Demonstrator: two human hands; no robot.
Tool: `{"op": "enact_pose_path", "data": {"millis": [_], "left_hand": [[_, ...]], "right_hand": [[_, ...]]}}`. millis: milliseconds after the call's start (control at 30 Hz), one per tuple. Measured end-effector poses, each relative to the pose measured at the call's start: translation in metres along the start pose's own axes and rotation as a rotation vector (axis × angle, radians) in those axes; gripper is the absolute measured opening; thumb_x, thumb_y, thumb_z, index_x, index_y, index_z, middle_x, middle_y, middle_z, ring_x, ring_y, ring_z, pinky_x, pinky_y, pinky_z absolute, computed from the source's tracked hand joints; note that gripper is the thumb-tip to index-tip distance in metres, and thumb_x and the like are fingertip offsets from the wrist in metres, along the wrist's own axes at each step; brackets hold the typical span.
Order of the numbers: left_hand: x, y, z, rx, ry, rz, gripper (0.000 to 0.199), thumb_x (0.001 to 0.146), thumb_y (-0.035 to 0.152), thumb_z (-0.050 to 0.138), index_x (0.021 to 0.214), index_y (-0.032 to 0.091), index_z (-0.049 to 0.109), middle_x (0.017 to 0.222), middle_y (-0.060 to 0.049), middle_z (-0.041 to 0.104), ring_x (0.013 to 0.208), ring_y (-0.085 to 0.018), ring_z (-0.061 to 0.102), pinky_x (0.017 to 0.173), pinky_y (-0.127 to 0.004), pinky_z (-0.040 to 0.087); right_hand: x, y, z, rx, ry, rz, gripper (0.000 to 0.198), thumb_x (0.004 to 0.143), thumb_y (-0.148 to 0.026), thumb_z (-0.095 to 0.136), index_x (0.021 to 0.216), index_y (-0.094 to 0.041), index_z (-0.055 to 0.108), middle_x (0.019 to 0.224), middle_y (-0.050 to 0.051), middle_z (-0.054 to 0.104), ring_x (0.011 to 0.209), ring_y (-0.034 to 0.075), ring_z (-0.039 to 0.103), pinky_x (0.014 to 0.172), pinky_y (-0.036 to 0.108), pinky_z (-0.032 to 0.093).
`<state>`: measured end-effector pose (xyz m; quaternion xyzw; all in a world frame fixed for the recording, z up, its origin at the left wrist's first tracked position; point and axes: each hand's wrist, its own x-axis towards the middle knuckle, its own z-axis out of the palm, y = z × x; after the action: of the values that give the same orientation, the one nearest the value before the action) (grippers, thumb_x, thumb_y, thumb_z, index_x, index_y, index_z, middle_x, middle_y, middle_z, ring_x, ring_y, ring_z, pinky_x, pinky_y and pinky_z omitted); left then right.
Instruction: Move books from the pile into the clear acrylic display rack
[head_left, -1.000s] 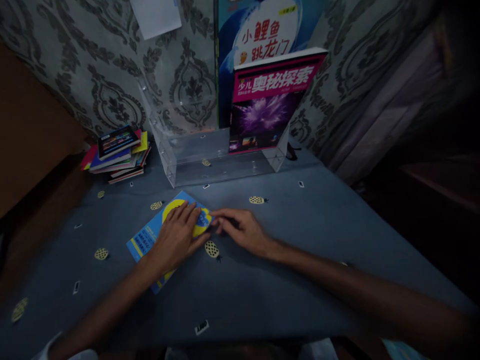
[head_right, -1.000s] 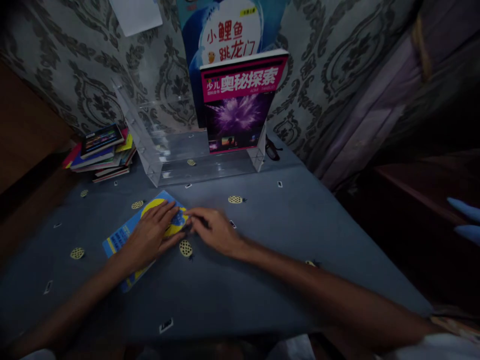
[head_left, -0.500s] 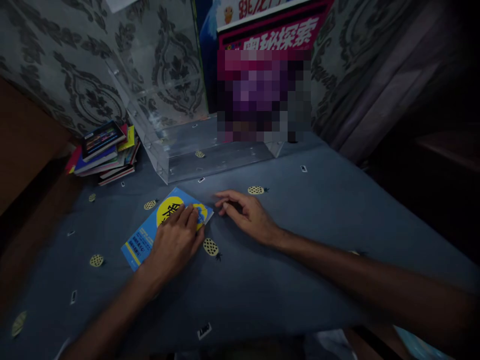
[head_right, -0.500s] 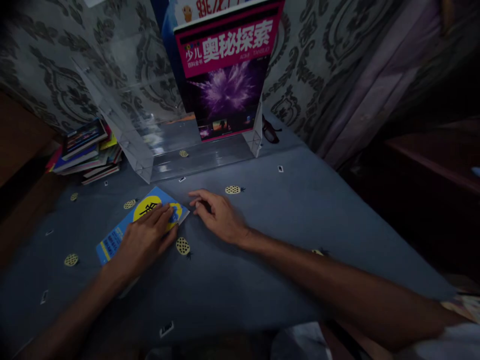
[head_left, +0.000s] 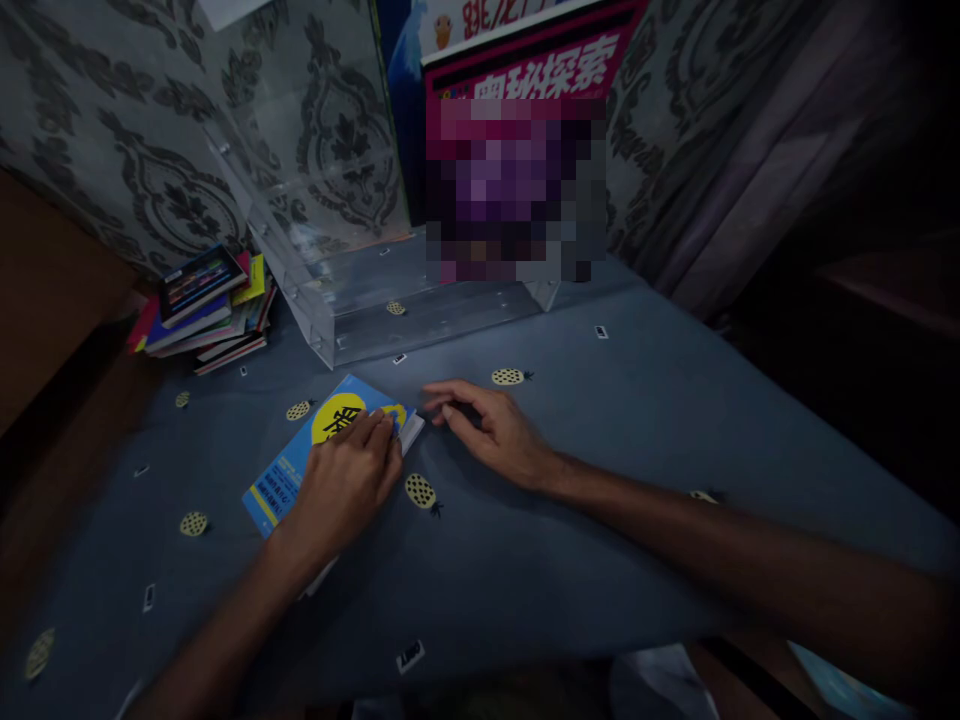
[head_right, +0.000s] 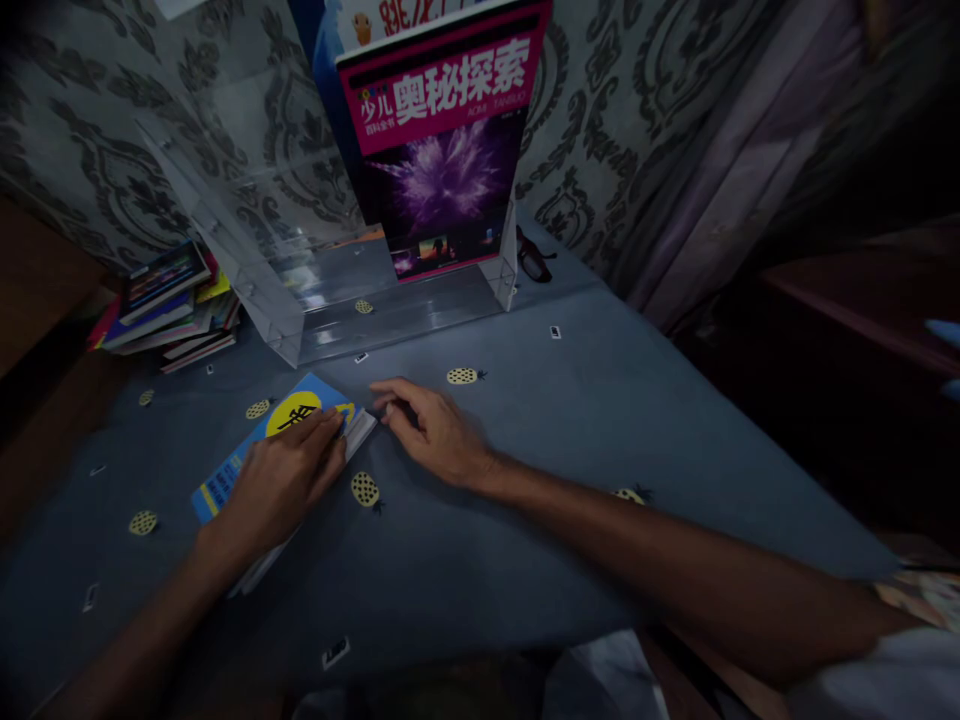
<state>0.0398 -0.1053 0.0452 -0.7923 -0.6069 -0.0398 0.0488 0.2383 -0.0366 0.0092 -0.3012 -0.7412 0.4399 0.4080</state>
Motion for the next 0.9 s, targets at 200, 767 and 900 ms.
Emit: {"op": "enact_pose_path", "data": {"millis": [200,767,900], "left_hand": [[-0.002,-0.004,-0.002,-0.019,-0.007,0.030,0.032,0.097,0.037,0.054,0.121,0.019,0.066,0.131,-0.011,0.067,0.119,-0.028,0.065,0.096,-0.040,0.057],[-0.030,-0.062,-0.007,0.089,-0.090,-0.408,0.047,0.099,0.050,0.045,0.134,0.020,0.057,0.113,-0.013,0.067,0.101,-0.029,0.069,0.075,-0.035,0.055],[-0.023,-0.063,-0.003,0.111,-0.051,-0.413,0.043,0.101,0.047,0.042,0.131,0.019,0.057,0.109,-0.012,0.066,0.098,-0.028,0.069,0.075,-0.033,0.054]], "right_hand": [[-0.003,-0.004,0.001,-0.075,-0.041,-0.075,0.037,0.096,-0.020,0.046,0.130,-0.020,0.061,0.109,0.008,0.074,0.093,0.018,0.071,0.083,0.035,0.057],[0.013,0.008,0.011,-0.316,-0.347,-0.139,0.041,0.097,-0.024,0.049,0.137,-0.023,0.058,0.149,0.011,0.053,0.139,0.026,0.048,0.114,0.051,0.043],[0.033,0.018,0.015,-0.317,-0.336,-0.151,0.040,0.098,-0.024,0.049,0.137,-0.025,0.057,0.150,0.011,0.053,0.141,0.025,0.046,0.115,0.056,0.041]]}}
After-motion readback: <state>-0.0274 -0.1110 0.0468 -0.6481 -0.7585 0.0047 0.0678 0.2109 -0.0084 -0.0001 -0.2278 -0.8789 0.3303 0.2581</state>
